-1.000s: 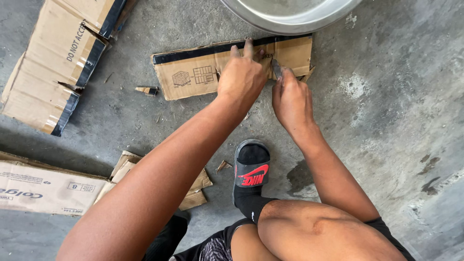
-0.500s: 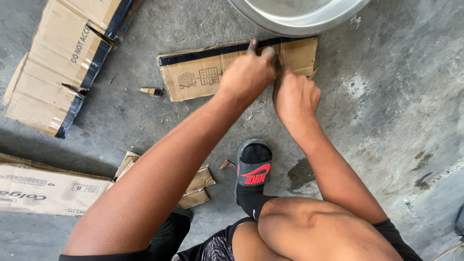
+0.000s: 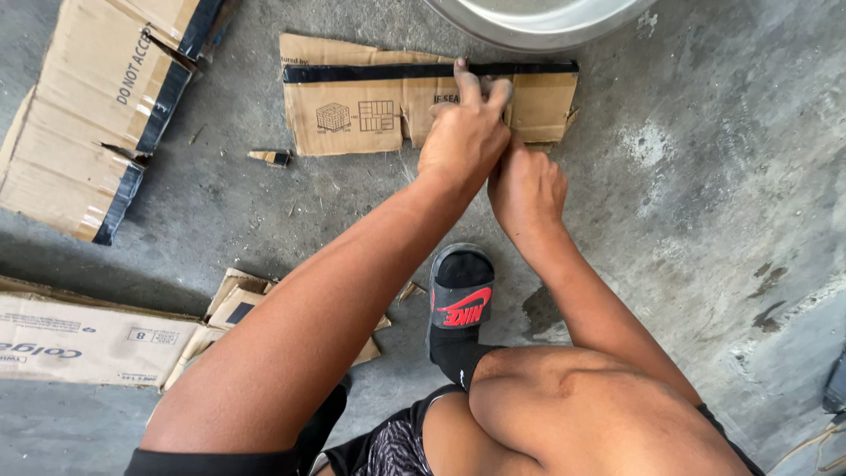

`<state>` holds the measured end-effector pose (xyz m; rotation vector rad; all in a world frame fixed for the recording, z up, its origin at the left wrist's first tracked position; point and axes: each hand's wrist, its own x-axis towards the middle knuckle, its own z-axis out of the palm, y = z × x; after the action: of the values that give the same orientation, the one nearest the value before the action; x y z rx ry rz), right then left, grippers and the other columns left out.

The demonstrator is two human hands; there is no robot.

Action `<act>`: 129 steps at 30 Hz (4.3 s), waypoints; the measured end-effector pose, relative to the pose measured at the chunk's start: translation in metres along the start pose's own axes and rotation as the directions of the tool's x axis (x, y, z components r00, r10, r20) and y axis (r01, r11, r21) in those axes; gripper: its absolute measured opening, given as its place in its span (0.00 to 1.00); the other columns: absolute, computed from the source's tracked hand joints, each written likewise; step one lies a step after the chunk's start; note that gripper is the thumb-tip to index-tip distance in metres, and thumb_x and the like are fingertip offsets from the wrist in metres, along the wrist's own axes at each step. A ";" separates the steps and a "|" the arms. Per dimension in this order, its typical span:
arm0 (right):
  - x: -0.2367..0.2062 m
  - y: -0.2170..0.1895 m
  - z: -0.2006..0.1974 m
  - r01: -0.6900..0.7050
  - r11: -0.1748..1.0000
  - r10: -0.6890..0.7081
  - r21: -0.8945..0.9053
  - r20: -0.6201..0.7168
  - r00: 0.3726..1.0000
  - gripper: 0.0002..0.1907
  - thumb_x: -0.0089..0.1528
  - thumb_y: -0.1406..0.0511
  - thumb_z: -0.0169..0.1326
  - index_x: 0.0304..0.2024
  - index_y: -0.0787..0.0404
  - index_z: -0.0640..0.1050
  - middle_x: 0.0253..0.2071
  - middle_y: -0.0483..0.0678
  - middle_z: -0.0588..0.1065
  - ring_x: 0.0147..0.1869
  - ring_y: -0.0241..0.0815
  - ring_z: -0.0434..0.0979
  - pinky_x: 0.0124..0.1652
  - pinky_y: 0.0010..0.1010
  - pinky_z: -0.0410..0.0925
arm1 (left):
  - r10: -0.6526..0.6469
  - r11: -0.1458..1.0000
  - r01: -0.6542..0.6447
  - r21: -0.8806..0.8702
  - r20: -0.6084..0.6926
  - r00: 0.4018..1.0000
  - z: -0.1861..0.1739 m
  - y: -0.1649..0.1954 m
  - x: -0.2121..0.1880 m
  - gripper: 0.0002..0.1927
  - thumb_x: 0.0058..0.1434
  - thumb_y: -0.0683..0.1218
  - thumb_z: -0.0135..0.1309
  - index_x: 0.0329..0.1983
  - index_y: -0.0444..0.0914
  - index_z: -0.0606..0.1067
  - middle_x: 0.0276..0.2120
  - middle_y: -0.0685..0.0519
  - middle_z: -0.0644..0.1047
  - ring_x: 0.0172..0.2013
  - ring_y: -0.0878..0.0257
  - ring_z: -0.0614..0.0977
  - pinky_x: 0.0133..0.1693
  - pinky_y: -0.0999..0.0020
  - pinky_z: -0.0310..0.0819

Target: The person sits on the floor and uses a small knife to cut a rectangular piece of cardboard into smaller strips and pieces. They repeatedly score, snap, and trim the cardboard, placing the cut pieces into a nearby metal bowl.

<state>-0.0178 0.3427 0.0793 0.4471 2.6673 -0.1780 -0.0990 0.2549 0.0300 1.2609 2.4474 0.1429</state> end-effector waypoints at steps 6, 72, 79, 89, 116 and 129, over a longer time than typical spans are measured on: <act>-0.029 0.008 0.013 0.001 0.995 -0.001 0.100 0.002 1.000 0.09 0.66 0.64 0.53 0.44 0.64 0.77 0.27 0.66 0.77 0.32 0.71 0.78 0.34 0.61 0.70 | 0.009 0.999 -0.008 -0.037 0.023 1.000 -0.012 -0.008 -0.006 0.10 0.61 0.43 0.56 0.39 0.34 0.84 0.58 0.42 0.68 0.62 0.31 0.69 0.34 0.55 0.85; -0.022 0.070 0.074 0.088 0.155 0.124 0.984 -0.107 0.986 0.21 0.72 0.64 0.49 0.67 0.61 0.68 0.59 0.47 0.75 0.57 0.36 0.76 0.53 0.27 0.72 | -0.032 0.948 -0.023 -0.318 -0.167 0.985 -0.005 -0.069 -0.137 0.40 0.41 0.50 0.70 0.61 0.49 0.72 0.70 0.44 0.62 0.65 0.41 0.64 0.64 0.42 0.57; -0.027 0.064 0.064 0.238 0.822 -0.120 0.517 -0.252 0.960 0.43 0.58 0.64 0.73 0.72 0.63 0.67 0.62 0.54 0.68 0.56 0.45 0.74 0.52 0.35 0.70 | -0.037 0.907 -0.048 -0.419 -0.192 0.981 0.037 -0.058 -0.121 0.38 0.46 0.55 0.70 0.59 0.42 0.71 0.71 0.39 0.59 0.70 0.39 0.57 0.70 0.39 0.47; -0.019 0.073 0.066 0.259 0.814 -0.135 0.520 -0.264 0.955 0.42 0.56 0.64 0.75 0.69 0.64 0.71 0.57 0.52 0.70 0.49 0.41 0.73 0.47 0.31 0.71 | -0.082 0.907 0.000 -0.422 -0.176 0.981 0.027 -0.050 -0.113 0.37 0.46 0.51 0.70 0.60 0.43 0.72 0.70 0.43 0.60 0.69 0.41 0.60 0.69 0.46 0.54; -0.023 0.064 0.054 0.236 0.672 -0.104 0.702 -0.226 0.969 0.24 0.63 0.77 0.59 0.62 0.67 0.74 0.53 0.52 0.72 0.52 0.40 0.77 0.48 0.29 0.73 | -0.066 0.930 0.025 -0.366 -0.099 0.993 0.018 -0.050 -0.120 0.38 0.47 0.51 0.69 0.63 0.45 0.73 0.71 0.46 0.60 0.70 0.45 0.59 0.70 0.47 0.48; -0.008 0.120 0.037 0.181 0.977 -0.104 0.114 -0.487 0.867 0.20 0.68 0.67 0.64 0.61 0.65 0.77 0.61 0.57 0.69 0.63 0.53 0.70 0.59 0.47 0.69 | -0.086 0.933 0.047 -0.356 -0.093 0.992 0.020 -0.051 -0.123 0.35 0.55 0.59 0.64 0.65 0.43 0.72 0.72 0.45 0.57 0.70 0.43 0.57 0.70 0.42 0.45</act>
<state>0.0435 0.4460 0.0430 0.3783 3.1962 -0.3668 -0.0660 0.1250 0.0341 1.0330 2.4065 0.6181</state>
